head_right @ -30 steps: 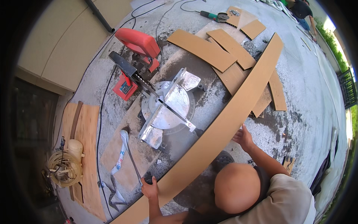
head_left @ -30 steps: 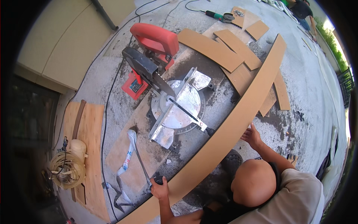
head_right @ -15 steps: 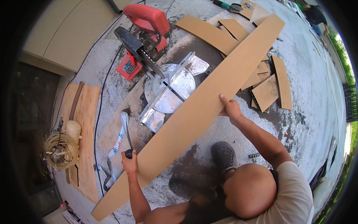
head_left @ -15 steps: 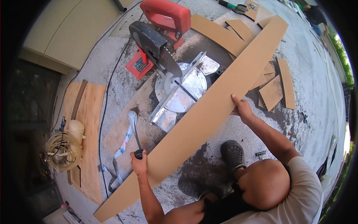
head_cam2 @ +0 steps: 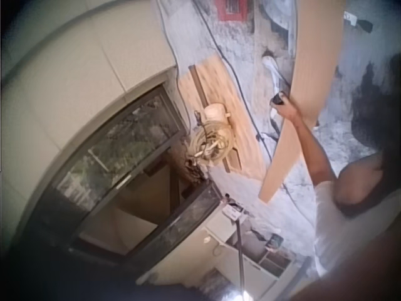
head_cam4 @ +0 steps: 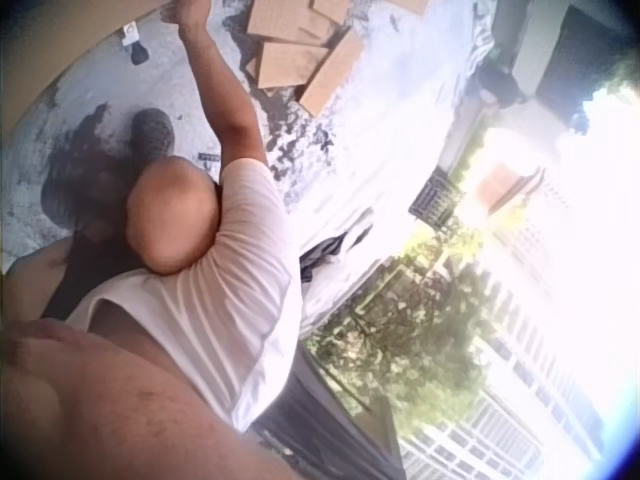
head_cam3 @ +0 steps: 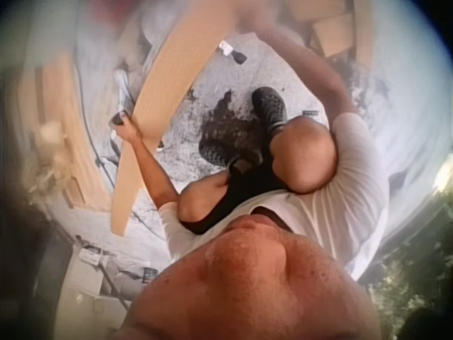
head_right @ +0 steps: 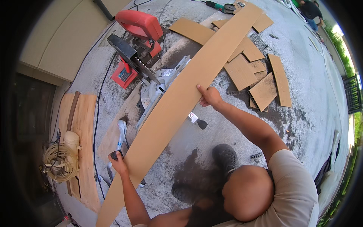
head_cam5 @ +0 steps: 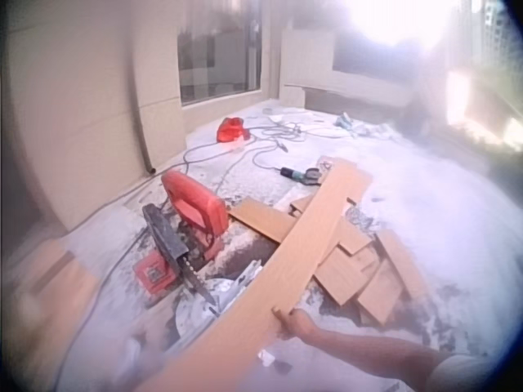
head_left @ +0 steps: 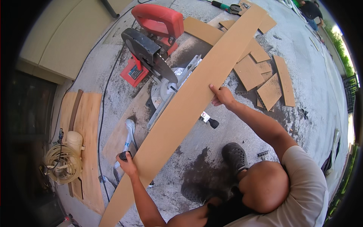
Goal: The person measures a board with a tape measure, cuts it using a miter saw, and then places it into position on a floor alongside other boards.
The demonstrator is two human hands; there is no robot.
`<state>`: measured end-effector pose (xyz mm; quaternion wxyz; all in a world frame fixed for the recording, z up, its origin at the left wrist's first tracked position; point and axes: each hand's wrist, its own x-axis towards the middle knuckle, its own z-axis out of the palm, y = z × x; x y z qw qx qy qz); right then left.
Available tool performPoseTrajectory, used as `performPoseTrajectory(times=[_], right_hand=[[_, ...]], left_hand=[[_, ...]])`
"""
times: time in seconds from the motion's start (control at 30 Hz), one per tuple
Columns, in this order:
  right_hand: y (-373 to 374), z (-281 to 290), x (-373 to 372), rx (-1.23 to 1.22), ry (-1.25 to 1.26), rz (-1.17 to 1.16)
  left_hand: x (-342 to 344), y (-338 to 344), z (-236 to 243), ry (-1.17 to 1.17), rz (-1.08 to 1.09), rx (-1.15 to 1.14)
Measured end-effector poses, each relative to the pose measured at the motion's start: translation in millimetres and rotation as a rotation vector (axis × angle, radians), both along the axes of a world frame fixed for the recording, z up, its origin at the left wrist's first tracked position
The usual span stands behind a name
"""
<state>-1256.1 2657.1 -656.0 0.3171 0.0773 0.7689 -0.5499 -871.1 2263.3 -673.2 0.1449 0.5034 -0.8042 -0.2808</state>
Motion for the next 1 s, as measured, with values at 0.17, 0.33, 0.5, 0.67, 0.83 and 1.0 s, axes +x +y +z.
performPoseTrajectory(times=[0.17,0.33,0.5,0.67,0.83,1.0], right_hand=[[15,-9,23,-0.056,0.065,0.021],[4,20,142,-0.310,-0.030,0.432],[-16,34,226,-0.450,-0.150,0.799],[4,13,242,-0.533,-0.320,0.995],[7,10,258,-0.473,-0.460,0.889],[8,-1,253,-0.449,-0.377,1.154]], left_hand=[[11,16,21,0.793,0.020,0.286],[12,108,84,0.835,-0.207,0.870],[-5,194,76,0.171,-0.620,0.964],[7,222,55,-0.103,-0.800,0.858],[21,232,47,-0.178,-0.966,0.851],[35,239,32,-0.159,-0.976,0.911]])
